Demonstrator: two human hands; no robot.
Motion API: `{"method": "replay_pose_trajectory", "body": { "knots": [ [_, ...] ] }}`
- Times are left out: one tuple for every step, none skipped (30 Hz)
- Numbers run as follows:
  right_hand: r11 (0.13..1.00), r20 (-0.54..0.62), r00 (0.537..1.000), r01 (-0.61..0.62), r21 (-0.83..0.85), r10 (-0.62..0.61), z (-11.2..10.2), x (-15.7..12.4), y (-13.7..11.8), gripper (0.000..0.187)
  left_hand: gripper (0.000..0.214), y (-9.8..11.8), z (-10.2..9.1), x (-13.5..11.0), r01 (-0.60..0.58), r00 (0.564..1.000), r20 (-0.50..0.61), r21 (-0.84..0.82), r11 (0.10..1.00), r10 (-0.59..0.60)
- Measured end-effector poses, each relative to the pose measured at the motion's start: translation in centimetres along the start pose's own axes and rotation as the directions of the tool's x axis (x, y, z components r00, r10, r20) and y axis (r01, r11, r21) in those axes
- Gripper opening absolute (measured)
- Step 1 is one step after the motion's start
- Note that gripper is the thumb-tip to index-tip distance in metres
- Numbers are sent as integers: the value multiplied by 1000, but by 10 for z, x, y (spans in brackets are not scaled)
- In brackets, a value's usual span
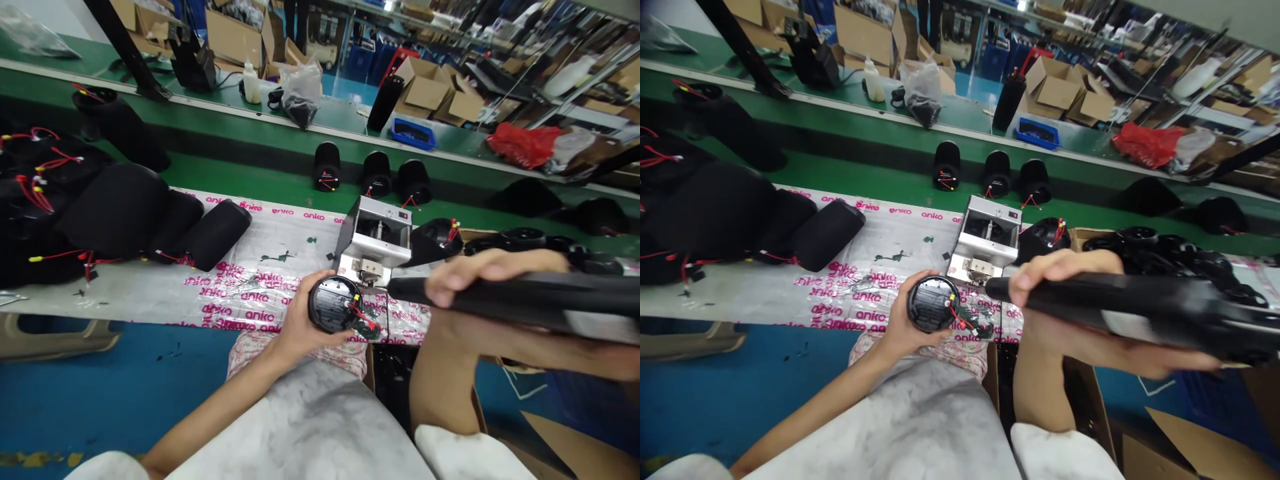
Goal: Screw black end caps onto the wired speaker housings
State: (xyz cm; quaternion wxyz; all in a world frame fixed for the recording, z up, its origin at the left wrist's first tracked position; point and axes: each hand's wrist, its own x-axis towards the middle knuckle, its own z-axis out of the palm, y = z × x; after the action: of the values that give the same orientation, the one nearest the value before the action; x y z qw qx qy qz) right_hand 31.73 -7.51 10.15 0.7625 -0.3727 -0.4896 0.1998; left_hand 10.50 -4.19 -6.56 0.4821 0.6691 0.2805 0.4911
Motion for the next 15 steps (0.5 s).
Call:
{"method": "replay_pose_trajectory", "body": {
  "knots": [
    [1000,0,1000,24,-5,-24,6,-2,12,63,103,0,0,0,4,1000,-2,-5,1000,-4],
    [998,-6,998,59,-5,-59,12,-5,24,66,104,0,1,0,7,1000,-2,-6,1000,-7],
    [996,-11,996,86,-5,-86,18,-8,35,66,105,-1,1,0,9,1000,-2,-6,1000,-9],
    [995,-14,995,103,-4,-104,22,-10,45,66,106,-1,1,-1,8,1000,-3,-4,1000,-8],
    [996,-9,996,89,-3,-89,24,-12,53,67,106,-2,1,-1,5,1000,-3,-2,1000,-5],
    [998,-10,998,64,1,-64,25,-14,59,71,107,-2,1,-1,-1,1000,-3,-1,1000,1],
    [999,-19,999,41,10,-40,25,-15,65,76,107,-3,2,-1,-9,1000,-2,0,1000,9],
    [1000,-20,1000,19,24,-19,23,-15,70,81,107,-3,2,-1,-21,1000,-2,1,1000,21],
    [999,-12,1000,-11,39,11,19,-14,73,84,107,-3,2,-1,-31,1000,-2,4,1000,31],
    [997,10,999,-51,58,51,16,-12,76,87,107,-3,2,-1,-35,999,-1,12,999,35],
    [993,38,995,-98,72,96,12,-9,77,88,107,-3,2,0,-34,999,1,23,999,34],
    [987,73,988,-141,82,135,7,-5,76,90,107,-3,2,0,-31,1000,2,36,999,31],
    [982,110,981,-169,85,159,3,-1,71,91,108,-3,2,0,-25,1000,5,47,999,25],
    [981,130,977,-180,72,170,-2,4,64,93,109,-2,1,1,-20,1000,9,55,998,19],
    [987,123,982,-153,54,146,-8,8,54,91,110,-2,1,1,-14,1000,15,59,998,13]
  ]
}}
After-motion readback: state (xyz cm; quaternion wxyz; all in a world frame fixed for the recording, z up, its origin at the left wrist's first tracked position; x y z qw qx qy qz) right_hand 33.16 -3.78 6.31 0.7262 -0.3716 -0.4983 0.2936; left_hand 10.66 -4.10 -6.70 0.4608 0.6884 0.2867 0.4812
